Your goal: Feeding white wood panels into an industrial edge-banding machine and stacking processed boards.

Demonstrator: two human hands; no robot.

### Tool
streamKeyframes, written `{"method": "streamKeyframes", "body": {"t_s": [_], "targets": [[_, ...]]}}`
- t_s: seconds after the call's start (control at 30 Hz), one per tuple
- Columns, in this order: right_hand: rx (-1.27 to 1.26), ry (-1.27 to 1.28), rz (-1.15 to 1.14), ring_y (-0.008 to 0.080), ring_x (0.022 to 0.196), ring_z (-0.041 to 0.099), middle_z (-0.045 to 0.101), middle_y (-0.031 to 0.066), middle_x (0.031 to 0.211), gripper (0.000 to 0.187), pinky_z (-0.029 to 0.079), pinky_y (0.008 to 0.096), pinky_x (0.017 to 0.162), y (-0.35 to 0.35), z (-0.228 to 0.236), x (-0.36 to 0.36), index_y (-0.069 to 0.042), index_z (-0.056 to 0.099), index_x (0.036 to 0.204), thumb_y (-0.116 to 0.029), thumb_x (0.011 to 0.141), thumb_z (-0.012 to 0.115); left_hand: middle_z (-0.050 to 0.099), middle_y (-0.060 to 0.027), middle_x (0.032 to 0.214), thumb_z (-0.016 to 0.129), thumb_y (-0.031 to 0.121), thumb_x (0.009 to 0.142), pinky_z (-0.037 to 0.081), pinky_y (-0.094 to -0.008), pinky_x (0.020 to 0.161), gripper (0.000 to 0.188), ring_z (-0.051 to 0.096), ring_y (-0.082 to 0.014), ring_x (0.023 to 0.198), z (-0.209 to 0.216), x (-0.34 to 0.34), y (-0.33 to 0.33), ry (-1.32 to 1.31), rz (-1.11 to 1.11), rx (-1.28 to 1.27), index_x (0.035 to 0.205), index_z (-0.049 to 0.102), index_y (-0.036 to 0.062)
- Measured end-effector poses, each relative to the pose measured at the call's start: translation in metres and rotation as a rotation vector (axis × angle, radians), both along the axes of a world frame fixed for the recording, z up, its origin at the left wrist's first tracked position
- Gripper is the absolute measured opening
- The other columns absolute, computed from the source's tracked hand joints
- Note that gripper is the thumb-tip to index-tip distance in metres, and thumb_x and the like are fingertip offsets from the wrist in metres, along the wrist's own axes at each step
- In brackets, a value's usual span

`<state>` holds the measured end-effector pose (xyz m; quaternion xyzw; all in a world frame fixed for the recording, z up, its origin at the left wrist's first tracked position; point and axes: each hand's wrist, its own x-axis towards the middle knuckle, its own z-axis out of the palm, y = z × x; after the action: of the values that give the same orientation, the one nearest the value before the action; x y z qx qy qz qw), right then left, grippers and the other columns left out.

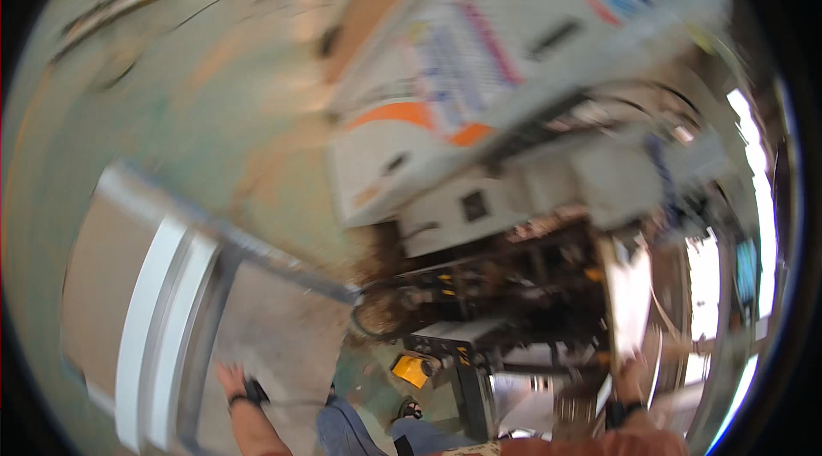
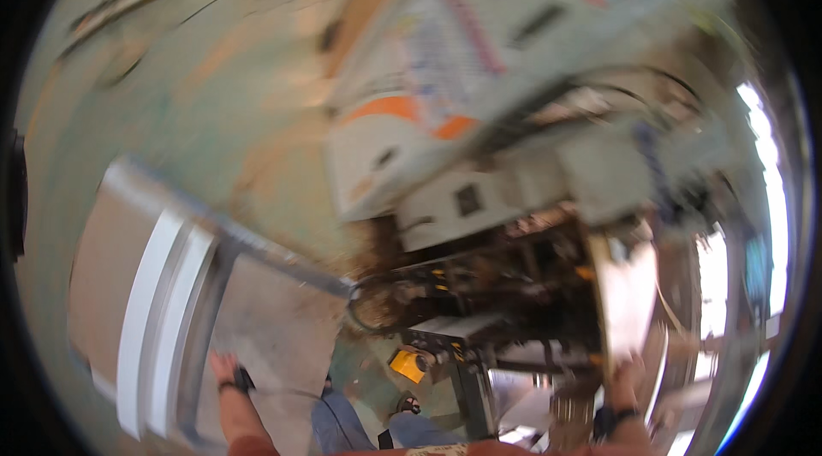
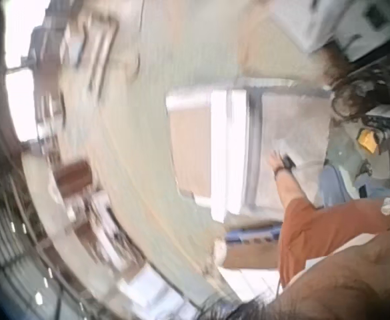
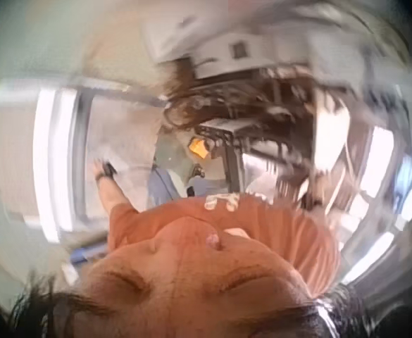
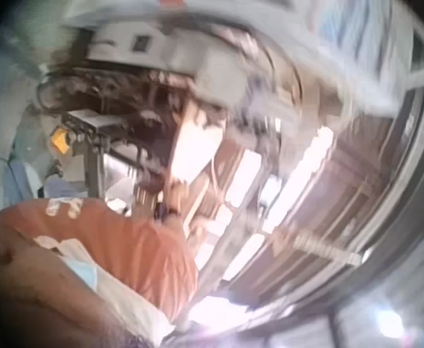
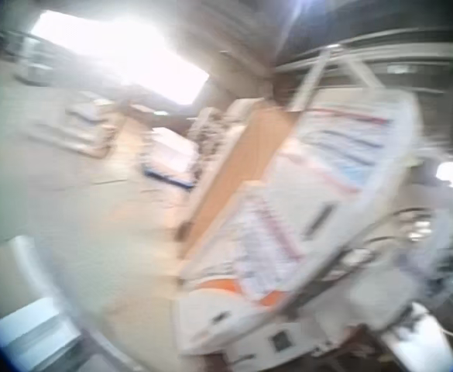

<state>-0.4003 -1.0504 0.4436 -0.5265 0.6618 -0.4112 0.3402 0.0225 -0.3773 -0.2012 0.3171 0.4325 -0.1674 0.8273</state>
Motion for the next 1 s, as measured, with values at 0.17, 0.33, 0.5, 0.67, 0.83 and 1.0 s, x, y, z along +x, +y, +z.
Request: {"method": "streamKeyframes", "body": {"t_s": [0.17, 0.33, 0.5, 0.67, 0.83, 1.0], "targets": [[-0.123, -0.236, -0.153, 0.0068, 0.034, 0.032, 0.037, -0.0019, 0.047, 0.013, 0.024, 0.02, 0.029, 0.054, 0.03, 0.06, -0.008, 0.048, 0.086, -0.018, 0.078, 0.046, 0.034, -0.0079, 0.12, 0.04, 0.039, 0.079, 0.02, -0.0397, 0.092, 0.051, 0.029, -0.0249, 0.109, 0.069, -0.09, -0.182, 0.202, -0.867, -0.015, 0.121, 0.028, 0.0117], [0.069, -0.293, -0.093, 0.012, 0.037, 0.043, 0.049, 0.0059, 0.054, 0.019, 0.034, 0.0243, 0.03, 0.062, 0.053, 0.052, -0.004, 0.05, 0.089, -0.021, 0.079, 0.048, 0.019, -0.0082, 0.132, 0.032, 0.03, 0.084, -0.001, -0.0398, 0.098, 0.051, 0.012, -0.0203, 0.122, 0.164, -0.115, -0.25, -0.39, -1.459, -0.184, 0.128, 0.014, 0.0111], [-0.109, 0.554, -0.441, 0.0252, 0.076, 0.057, 0.058, 0.0172, 0.076, 0.034, 0.045, 0.0369, 0.065, 0.032, 0.031, -0.138, -0.003, 0.053, 0.093, -0.029, 0.072, 0.055, 0.023, -0.0127, 0.129, 0.047, 0.009, 0.076, 0.013, -0.0362, 0.098, 0.061, 0.022, -0.0222, 0.119, 0.313, -0.056, -0.293, -0.527, -1.505, -0.183, 0.125, 0.011, 0.0033], [0.454, 0.652, -0.368, 0.0335, 0.109, 0.036, 0.031, 0.0239, 0.119, 0.077, 0.034, 0.0408, 0.087, 0.019, 0.007, -0.134, -0.01, 0.025, 0.121, -0.047, 0.063, 0.059, 0.038, -0.0208, 0.114, 0.053, 0.002, 0.074, 0.038, -0.0319, 0.084, 0.058, 0.039, -0.024, 0.106, 0.345, 0.034, -0.229, -1.249, -1.518, 0.459, 0.118, 0.017, -0.0037], [0.625, 0.522, -0.353, 0.0387, 0.111, 0.032, 0.019, 0.0257, 0.125, 0.102, 0.032, 0.0459, 0.089, 0.013, -0.015, -0.141, -0.018, 0.0, 0.128, -0.049, 0.056, 0.065, 0.046, -0.0177, 0.099, 0.049, -0.003, 0.072, 0.045, -0.0262, 0.064, 0.038, 0.049, -0.0205, 0.08, 0.444, 0.06, -0.267, -1.462, -1.592, 0.724, 0.107, 0.034, -0.0036], [0.588, 0.48, -0.358, 0.0364, 0.106, 0.038, 0.021, 0.0255, 0.124, 0.105, 0.038, 0.0407, 0.084, 0.034, 0.008, -0.16, -0.017, -0.002, 0.127, -0.038, 0.053, 0.07, 0.052, -0.0037, 0.088, 0.044, 0.02, 0.078, 0.043, -0.0309, 0.068, 0.011, 0.049, -0.017, 0.079, 0.552, -0.004, -0.426, -0.297, -0.952, -0.329, 0.082, 0.05, 0.01]]}}
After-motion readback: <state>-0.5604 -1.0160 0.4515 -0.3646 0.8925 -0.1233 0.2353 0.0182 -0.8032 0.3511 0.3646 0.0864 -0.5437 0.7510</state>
